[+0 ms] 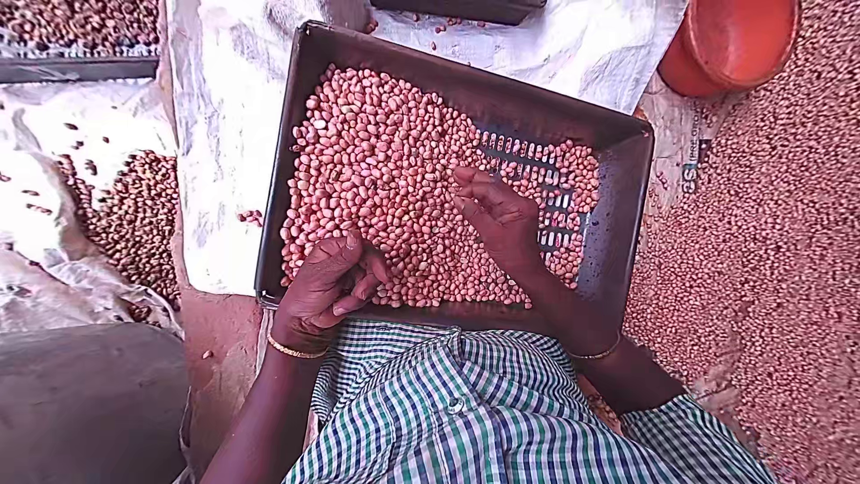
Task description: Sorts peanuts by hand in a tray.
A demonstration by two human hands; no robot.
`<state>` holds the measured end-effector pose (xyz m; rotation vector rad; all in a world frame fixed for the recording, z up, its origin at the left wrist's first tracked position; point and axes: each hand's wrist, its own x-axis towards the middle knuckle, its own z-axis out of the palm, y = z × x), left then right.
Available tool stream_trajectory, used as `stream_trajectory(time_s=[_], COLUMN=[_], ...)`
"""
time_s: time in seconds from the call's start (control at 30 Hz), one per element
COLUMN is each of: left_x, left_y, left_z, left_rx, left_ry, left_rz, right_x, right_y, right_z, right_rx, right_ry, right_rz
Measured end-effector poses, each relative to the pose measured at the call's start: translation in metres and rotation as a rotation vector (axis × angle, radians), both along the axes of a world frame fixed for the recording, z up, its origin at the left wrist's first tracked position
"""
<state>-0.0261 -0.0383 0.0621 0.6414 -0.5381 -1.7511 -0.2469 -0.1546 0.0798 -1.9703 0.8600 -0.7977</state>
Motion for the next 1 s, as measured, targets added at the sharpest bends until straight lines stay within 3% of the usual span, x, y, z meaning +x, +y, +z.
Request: stream_trajectory(time_s=[0.17, 0.3, 0.37, 0.47, 0.57, 0.67, 0.73, 0.9, 1.0], left_x=[-0.006, 0.002, 0.002, 0.003, 0.006, 0.009, 0.010, 0.012, 0.013], left_y=[-0.008, 0.000, 0.003, 0.001, 0.001, 0.002, 0.001, 0.002, 0.003], left_z=[0.006, 0.004, 0.000, -0.006, -0.009, -0.012, -0.015, -0.018, -0.015], left_rx=[0.154, 0.126, 0.087, 0.049, 0.040, 0.046, 0.026, -0.030, -0.053], left_ry=[-0.094, -0.134, -0.120, -0.130, -0.172, -0.156, -0.132, -0.088, -0.063], left_rz=[-0.208, -0.087, -0.045, -0.077, -0.091, -0.081, -0.088, -0.104, -0.072], right_x=[0.024, -0.037, -0.085, -0.143, -0.166, -0.168, -0.166, -0.151, -0.155], right_y=[0.029, -0.019, -0.022, -0.004, 0.006, 0.016, 0.013, -0.016, -0.025], right_z=[0.021, 0.011, 0.013, 0.020, 0.012, 0.011, 0.005, 0.010, 0.008], right_rx=[-0.005, 0.090, 0.239, 0.386, 0.379, 0.403, 0.307, -0.061, -0.147], right_ry=[-0.101, -0.161, -0.158, 0.123, 0.416, 0.543, 0.554, 0.521, 0.292], right_rz=[0.182, -0.084, -0.092, 0.142, 0.427, 0.437, 0.338, -0.327, -0.399])
